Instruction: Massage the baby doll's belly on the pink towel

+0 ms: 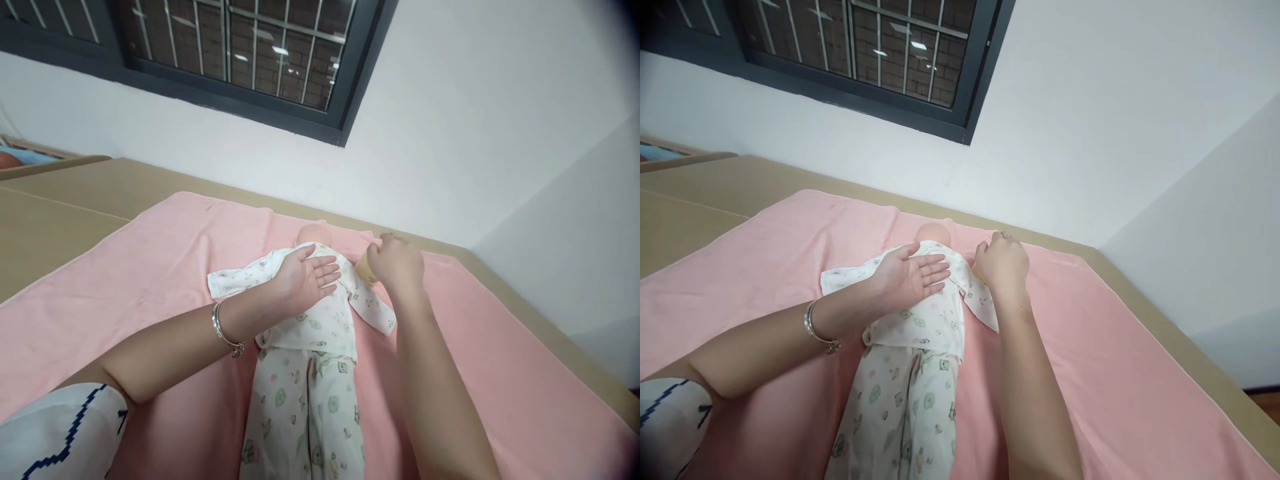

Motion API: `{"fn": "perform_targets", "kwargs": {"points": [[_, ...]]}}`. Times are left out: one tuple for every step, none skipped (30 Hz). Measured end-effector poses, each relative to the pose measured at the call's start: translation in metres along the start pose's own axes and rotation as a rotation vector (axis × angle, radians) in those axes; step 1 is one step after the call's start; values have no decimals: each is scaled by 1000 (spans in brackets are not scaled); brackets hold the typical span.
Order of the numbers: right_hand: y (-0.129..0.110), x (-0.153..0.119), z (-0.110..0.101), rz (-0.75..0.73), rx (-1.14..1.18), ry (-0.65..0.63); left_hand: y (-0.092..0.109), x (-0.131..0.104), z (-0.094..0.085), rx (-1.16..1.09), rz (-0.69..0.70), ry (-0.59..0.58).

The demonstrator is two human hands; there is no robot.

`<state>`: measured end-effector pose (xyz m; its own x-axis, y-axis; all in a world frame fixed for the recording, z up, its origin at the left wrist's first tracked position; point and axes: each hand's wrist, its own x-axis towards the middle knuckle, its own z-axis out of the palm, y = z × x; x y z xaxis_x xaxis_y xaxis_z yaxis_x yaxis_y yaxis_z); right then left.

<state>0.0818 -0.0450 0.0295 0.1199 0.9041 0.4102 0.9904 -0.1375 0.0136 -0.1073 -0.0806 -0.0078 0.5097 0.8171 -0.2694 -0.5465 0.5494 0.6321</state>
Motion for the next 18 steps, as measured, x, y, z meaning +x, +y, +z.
{"fn": "perform_targets", "kwargs": {"points": [[-3, 1, -2, 39, 3, -26, 4, -2, -1, 17, -5, 29], [-6, 1, -3, 75, 9, -51, 9, -5, 0, 40, -20, 61], [-9, 0, -4, 101, 14, -69, 14, -9, 1, 67, -40, 93], [-11, -1, -4, 112, 15, -77, 18, -14, 2, 93, -61, 119], [-13, -3, -3, 105, 12, -73, 21, -19, 4, 115, -74, 135], [-14, -5, -1, 85, 9, -59, 24, -24, 7, 131, -73, 141], [-15, -8, 1, 59, 9, -47, 26, -30, 9, 143, -61, 141], [-14, -9, 3, 32, 13, -42, 27, -36, 12, 155, -45, 141], [-13, -10, 6, 10, 24, -43, 28, -42, 14, 169, -29, 144], [-12, -11, 8, -5, 36, -50, 27, -47, 16, 184, -19, 148], [-10, -11, 10, -11, 46, -57, 27, -51, 17, 196, -12, 149], [-9, -10, 11, -10, 52, -60, 26, -55, 19, 202, -9, 146], [-10, -10, 11, -7, 57, -51, 24, -58, 20, 201, -4, 142], [-12, -12, 11, -10, 68, -30, 23, -60, 21, 195, 1, 141], [-16, -15, 9, -20, 99, -2, 21, -61, 22, 189, 5, 144], [-23, -21, 6, -44, 163, 27, 20, -61, 23, 186, 13, 145], [-32, -29, 2, -87, 264, 49, 18, -60, 24, 191, 37, 140], [-43, -40, -4, -135, 414, 65, 17, -58, 25, 205, 86, 127]]}}
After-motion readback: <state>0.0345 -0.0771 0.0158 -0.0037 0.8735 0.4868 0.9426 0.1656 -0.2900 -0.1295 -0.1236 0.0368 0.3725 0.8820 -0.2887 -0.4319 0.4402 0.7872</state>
